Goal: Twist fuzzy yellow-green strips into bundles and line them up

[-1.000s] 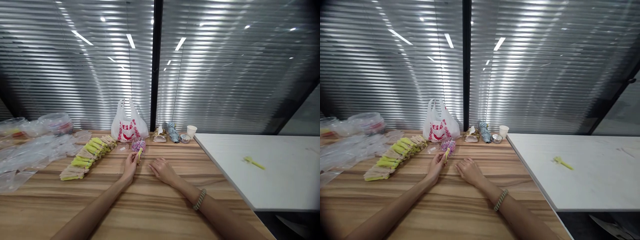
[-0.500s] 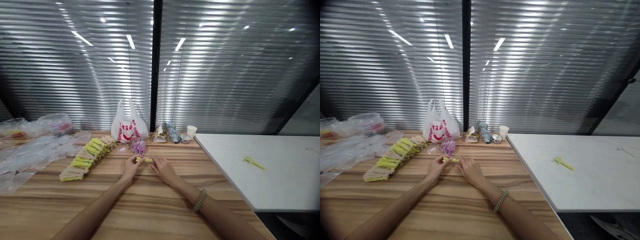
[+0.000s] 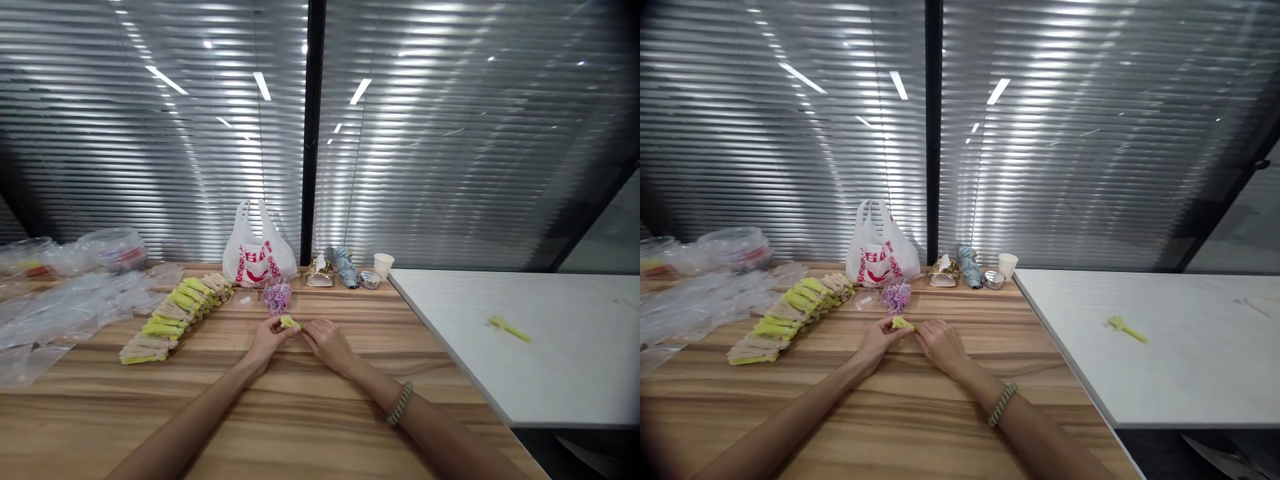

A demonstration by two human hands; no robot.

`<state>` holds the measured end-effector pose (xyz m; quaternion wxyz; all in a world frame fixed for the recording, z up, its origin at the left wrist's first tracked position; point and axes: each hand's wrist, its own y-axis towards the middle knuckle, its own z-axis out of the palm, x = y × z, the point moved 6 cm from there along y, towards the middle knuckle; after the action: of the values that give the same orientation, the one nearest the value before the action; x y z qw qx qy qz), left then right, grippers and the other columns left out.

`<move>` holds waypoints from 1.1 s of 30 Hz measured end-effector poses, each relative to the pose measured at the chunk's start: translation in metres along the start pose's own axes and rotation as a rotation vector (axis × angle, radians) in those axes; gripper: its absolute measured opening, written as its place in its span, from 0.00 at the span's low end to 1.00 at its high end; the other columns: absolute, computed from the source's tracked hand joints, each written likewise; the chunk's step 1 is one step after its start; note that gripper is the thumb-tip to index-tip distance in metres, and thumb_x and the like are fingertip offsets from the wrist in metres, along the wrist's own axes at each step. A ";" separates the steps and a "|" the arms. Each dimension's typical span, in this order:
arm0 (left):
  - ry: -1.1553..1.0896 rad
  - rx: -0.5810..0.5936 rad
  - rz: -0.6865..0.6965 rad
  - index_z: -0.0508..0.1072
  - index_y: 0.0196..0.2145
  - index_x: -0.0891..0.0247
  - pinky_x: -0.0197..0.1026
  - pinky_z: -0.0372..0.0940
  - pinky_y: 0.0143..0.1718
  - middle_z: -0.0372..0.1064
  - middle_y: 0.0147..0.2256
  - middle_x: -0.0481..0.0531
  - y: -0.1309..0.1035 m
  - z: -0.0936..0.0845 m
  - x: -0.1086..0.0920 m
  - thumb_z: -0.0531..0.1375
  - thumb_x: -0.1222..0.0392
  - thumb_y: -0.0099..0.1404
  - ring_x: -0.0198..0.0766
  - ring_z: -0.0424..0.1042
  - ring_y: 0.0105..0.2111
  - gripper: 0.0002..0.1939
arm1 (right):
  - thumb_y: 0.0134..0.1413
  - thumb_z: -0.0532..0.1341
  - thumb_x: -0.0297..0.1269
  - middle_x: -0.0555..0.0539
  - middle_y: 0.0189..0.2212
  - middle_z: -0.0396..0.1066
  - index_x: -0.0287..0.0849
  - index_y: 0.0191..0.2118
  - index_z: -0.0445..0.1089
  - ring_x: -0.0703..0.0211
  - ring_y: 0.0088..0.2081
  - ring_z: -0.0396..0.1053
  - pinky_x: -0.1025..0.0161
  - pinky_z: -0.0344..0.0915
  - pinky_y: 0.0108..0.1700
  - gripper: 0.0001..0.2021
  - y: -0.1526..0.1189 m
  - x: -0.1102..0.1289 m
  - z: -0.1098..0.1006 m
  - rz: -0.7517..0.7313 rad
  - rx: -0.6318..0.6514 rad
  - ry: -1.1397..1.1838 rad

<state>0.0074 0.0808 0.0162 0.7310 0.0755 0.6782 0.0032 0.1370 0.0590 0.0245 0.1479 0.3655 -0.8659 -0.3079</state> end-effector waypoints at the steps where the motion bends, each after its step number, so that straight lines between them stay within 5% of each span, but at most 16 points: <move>1: 0.002 0.022 -0.012 0.74 0.31 0.67 0.38 0.61 0.34 0.72 0.29 0.52 -0.001 0.002 0.001 0.66 0.55 0.41 0.37 0.67 0.29 0.19 | 0.58 0.50 0.33 0.47 0.27 0.69 0.39 0.36 0.66 0.60 0.32 0.65 0.64 0.58 0.35 0.09 0.000 0.000 0.000 -0.001 -0.002 0.008; 10: -0.117 0.025 0.008 0.68 0.29 0.68 0.35 0.60 0.25 0.69 0.25 0.50 0.001 0.004 0.001 0.61 0.49 0.49 0.31 0.64 0.21 0.17 | 0.58 0.50 0.33 0.46 0.31 0.70 0.40 0.41 0.65 0.60 0.34 0.66 0.64 0.59 0.37 0.09 0.002 0.005 -0.004 -0.018 0.016 0.050; 16: -0.151 -0.269 0.143 0.58 0.28 0.61 0.31 0.55 0.16 0.64 0.21 0.43 0.003 -0.021 0.000 0.52 0.43 0.56 0.28 0.59 0.14 0.17 | 0.58 0.49 0.32 0.46 0.29 0.70 0.40 0.37 0.66 0.60 0.33 0.66 0.64 0.59 0.37 0.09 0.001 0.003 -0.001 0.006 0.024 0.029; 22: -0.163 -0.620 0.298 0.56 0.30 0.60 0.30 0.55 0.16 0.58 0.22 0.41 0.013 -0.070 -0.004 0.51 0.52 0.59 0.26 0.58 0.14 0.09 | 0.58 0.50 0.32 0.46 0.31 0.70 0.40 0.38 0.66 0.60 0.35 0.67 0.64 0.60 0.38 0.09 -0.001 0.002 0.001 0.002 0.025 0.031; 27: -0.067 -0.886 0.226 0.59 0.30 0.62 0.33 0.62 0.25 0.59 0.23 0.43 0.022 -0.110 0.008 0.52 0.63 0.57 0.28 0.63 0.20 0.03 | 0.58 0.50 0.32 0.45 0.32 0.71 0.40 0.39 0.66 0.60 0.35 0.67 0.64 0.60 0.39 0.09 0.000 0.003 -0.001 -0.001 0.021 0.035; 33: -0.081 -0.992 0.173 0.60 0.27 0.63 0.35 0.63 0.24 0.61 0.22 0.45 0.025 -0.130 0.010 0.49 0.61 0.58 0.29 0.63 0.18 0.05 | 0.58 0.50 0.32 0.45 0.32 0.71 0.39 0.39 0.67 0.60 0.36 0.68 0.64 0.61 0.39 0.10 0.000 0.004 -0.001 -0.006 0.025 0.030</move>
<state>-0.1187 0.1202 -0.0002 0.7015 -0.2250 0.5573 0.3830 0.1350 0.0557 0.0257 0.1554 0.3746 -0.8662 -0.2920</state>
